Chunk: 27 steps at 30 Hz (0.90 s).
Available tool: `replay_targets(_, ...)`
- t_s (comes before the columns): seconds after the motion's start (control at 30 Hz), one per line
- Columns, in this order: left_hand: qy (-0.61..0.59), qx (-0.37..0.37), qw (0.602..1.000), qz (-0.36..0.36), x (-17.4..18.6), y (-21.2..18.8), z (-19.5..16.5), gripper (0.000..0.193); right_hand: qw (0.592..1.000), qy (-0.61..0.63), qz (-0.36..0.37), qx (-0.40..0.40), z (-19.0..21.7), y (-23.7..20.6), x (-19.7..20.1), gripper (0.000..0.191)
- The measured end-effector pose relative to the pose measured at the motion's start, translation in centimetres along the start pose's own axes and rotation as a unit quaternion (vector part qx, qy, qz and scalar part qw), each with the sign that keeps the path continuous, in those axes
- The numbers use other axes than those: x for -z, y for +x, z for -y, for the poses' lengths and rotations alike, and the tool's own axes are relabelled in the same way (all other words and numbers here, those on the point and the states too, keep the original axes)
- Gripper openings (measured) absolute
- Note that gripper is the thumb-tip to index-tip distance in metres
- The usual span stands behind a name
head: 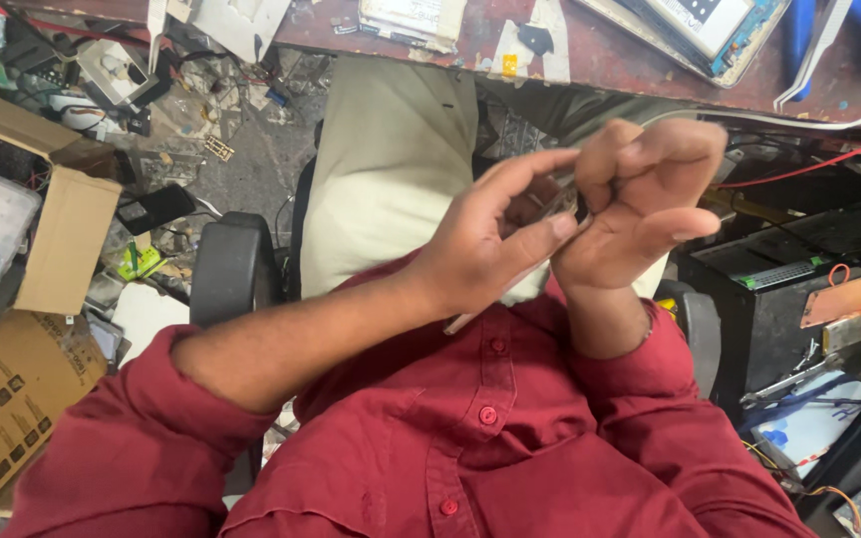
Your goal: The person removes a rubber band from a smartphone, then uses a screwdriver and tweezers to unscrew and pry open the device's back cover. The person continues to remove screws and separate internal components from the frame.
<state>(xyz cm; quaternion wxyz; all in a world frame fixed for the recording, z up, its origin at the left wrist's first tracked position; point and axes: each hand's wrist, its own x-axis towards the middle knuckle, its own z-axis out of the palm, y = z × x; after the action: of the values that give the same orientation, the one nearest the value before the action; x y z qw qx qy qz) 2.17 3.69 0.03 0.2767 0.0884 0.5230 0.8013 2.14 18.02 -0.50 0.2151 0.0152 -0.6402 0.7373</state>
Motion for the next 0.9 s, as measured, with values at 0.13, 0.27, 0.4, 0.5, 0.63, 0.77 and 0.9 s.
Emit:
replay_targets(0.13,0.042,-0.001,0.999,0.006,-0.5,-0.1,0.0,0.045,0.998,-0.049,-0.029,0.015,-0.5,0.1,1.5,0.061)
replay_targets(0.27,0.183,-0.144,0.972,0.026,0.0,-0.6,-1.4,0.064,0.996,0.052,-0.068,0.015,-1.6,1.1,3.1,0.048)
replay_targets(0.4,0.217,-0.215,0.95,0.061,0.4,-0.6,-2.7,0.077,0.99,0.131,-0.058,-0.011,-1.7,0.7,3.4,0.041)
replay_targets(0.5,0.219,-0.219,0.949,0.056,0.2,-0.6,-3.0,0.075,0.987,0.153,-0.049,-0.01,-1.2,0.3,2.5,0.042)
replay_targets(0.63,0.262,-0.259,0.93,-0.002,0.7,-0.5,-3.0,0.077,0.986,0.164,-0.037,0.003,-0.9,0.1,0.2,0.054)
replay_targets(0.77,0.117,-0.254,0.958,-0.067,0.9,-0.2,-2.8,0.075,0.992,0.033,0.111,-0.042,-1.5,-0.1,-1.7,0.072)
replay_targets(0.9,0.09,-0.28,0.948,-0.122,1.6,0.5,-2.8,0.074,0.977,0.078,0.165,-0.107,-2.8,-1.1,-2.1,0.089)
